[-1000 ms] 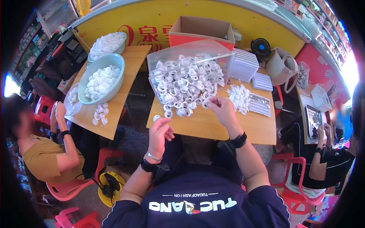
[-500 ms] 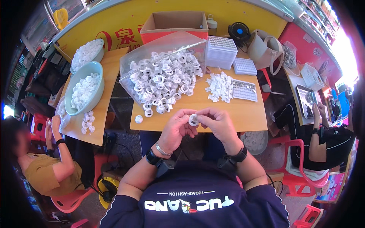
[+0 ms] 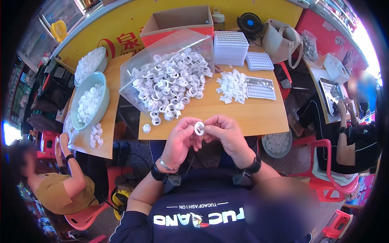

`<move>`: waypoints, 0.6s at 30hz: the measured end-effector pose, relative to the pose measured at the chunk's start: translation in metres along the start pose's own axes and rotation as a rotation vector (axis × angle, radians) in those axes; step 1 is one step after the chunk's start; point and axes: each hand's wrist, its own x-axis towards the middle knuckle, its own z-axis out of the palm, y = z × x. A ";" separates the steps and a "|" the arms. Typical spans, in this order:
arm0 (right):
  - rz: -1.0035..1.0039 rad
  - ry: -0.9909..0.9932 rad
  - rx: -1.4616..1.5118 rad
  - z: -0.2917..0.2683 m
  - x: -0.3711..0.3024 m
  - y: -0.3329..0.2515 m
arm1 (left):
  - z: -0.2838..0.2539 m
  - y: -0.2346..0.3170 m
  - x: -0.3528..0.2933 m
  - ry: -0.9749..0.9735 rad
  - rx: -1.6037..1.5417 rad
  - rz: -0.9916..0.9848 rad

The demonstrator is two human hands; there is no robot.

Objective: Assembling small electronic components into white plastic housings.

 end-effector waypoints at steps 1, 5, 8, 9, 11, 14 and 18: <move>-0.002 0.035 0.044 -0.001 -0.001 0.003 | 0.002 -0.001 0.001 -0.011 0.001 -0.003; -0.018 0.083 0.137 0.003 0.000 0.013 | 0.004 -0.007 -0.003 0.017 0.118 0.039; -0.041 0.099 0.094 0.003 0.003 0.016 | 0.000 -0.015 -0.002 -0.040 0.124 0.116; -0.024 0.087 0.092 0.004 0.001 0.013 | 0.002 -0.017 0.000 0.012 0.172 0.122; -0.042 0.090 0.044 0.005 0.001 0.012 | 0.002 -0.019 0.002 0.085 0.270 0.160; -0.016 0.086 -0.158 -0.003 0.000 -0.002 | -0.006 -0.016 0.005 0.014 0.138 0.101; -0.475 0.582 -1.156 -0.060 0.011 -0.039 | -0.023 -0.015 0.002 0.061 -0.112 0.069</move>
